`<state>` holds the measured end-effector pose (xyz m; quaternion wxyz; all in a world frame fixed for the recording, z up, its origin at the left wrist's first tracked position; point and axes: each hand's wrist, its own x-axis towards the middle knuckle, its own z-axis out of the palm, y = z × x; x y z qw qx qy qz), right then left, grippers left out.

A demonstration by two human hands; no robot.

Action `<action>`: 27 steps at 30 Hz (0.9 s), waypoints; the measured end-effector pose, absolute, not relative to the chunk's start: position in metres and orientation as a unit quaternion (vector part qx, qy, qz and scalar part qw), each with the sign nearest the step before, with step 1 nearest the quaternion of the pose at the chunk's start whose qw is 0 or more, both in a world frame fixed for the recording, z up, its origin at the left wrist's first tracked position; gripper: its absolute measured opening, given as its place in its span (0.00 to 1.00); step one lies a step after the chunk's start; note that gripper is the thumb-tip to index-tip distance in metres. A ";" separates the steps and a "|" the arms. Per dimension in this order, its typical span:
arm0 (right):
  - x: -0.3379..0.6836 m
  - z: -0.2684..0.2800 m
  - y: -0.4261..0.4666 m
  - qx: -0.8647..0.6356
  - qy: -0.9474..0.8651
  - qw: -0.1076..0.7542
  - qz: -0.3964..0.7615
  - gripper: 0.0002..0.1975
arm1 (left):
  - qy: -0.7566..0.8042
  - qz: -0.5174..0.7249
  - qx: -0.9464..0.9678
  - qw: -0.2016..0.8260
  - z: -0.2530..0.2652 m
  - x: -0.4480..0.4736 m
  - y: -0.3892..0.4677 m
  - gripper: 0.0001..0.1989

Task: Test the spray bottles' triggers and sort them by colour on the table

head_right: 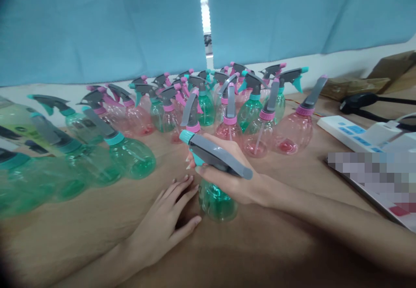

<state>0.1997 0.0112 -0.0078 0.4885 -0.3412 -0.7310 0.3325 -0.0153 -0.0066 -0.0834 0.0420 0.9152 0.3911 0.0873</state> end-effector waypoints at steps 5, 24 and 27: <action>0.201 -0.012 0.012 -0.355 -0.730 0.490 0.318 0.05 | 0.393 0.081 0.915 0.042 -0.084 -0.016 -0.007 0.28; 0.196 -0.014 0.015 -0.355 -0.710 0.479 0.374 0.11 | 0.390 0.067 0.918 0.036 -0.083 -0.015 -0.006 0.27; 0.196 -0.015 0.015 -0.350 -0.708 0.479 0.384 0.12 | 0.387 0.076 0.918 0.029 -0.084 -0.016 -0.005 0.27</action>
